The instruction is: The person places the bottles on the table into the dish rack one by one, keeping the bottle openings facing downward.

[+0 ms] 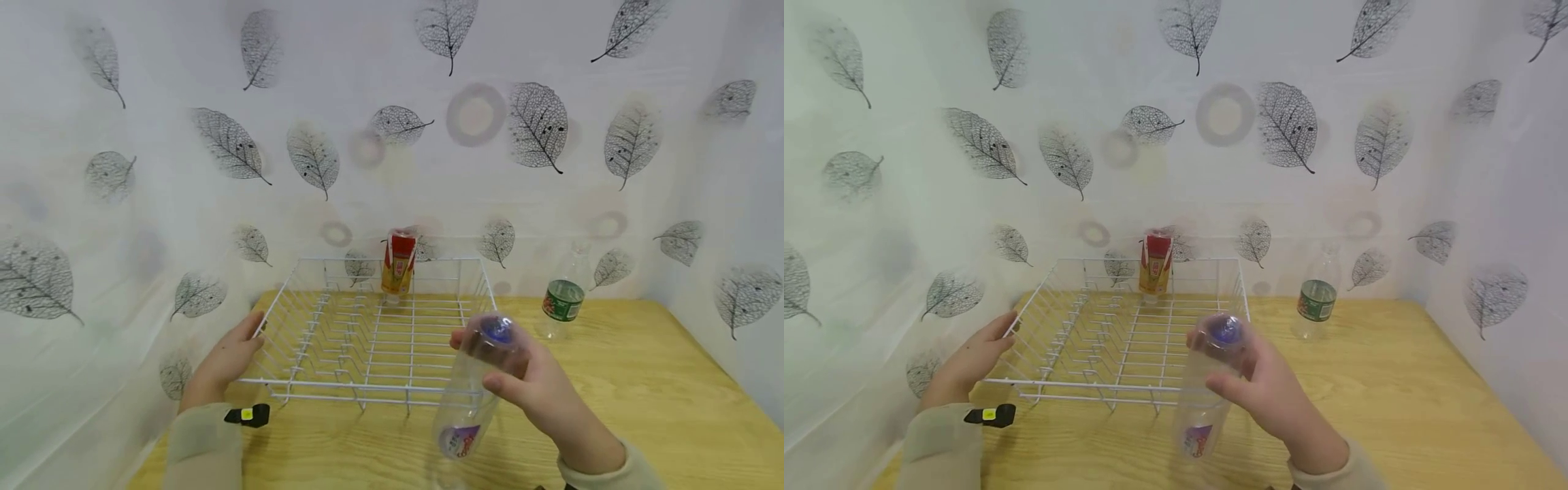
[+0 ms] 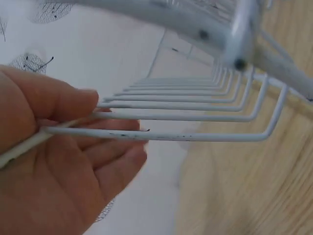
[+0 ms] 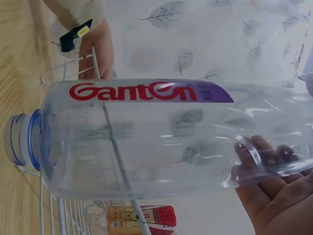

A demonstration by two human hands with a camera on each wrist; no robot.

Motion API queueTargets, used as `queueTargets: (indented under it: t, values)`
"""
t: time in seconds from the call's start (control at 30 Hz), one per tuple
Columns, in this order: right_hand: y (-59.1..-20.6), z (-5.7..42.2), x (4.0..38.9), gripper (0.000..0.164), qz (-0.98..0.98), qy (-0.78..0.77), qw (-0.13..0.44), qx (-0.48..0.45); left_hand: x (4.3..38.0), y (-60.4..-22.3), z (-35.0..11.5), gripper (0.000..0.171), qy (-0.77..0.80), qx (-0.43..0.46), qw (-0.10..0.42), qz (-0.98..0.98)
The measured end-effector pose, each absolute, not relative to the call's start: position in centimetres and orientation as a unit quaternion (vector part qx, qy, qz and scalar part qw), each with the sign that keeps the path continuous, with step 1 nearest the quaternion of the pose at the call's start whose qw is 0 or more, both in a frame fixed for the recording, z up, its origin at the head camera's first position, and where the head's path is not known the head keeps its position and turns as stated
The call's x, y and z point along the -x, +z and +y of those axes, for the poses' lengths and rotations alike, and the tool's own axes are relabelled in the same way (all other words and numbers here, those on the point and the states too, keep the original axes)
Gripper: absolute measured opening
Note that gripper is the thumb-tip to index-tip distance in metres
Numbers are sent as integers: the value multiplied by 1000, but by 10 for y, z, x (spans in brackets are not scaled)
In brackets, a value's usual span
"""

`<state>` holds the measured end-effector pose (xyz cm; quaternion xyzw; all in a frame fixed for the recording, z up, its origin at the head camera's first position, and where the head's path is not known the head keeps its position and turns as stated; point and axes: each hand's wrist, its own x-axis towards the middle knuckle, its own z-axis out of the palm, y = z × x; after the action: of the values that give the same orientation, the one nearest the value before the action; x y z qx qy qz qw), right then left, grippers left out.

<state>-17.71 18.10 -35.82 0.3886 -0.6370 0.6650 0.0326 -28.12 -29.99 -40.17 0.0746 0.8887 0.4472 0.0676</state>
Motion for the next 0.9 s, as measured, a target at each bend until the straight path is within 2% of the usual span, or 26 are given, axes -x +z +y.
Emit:
queueTargets:
  t: [0.4,0.63,0.9]
  values:
    - [-335,198,179,54,-560,705,66,-431,287,-411,-301,60,538,-86,90,834]
    - [-303,195,191,56,-539,709,80,-447,288,-414,-303,62,560,-88,95,818]
    - [-272,189,210,57,-573,712,78,-398,287,-415,-307,60,579,-91,88,805]
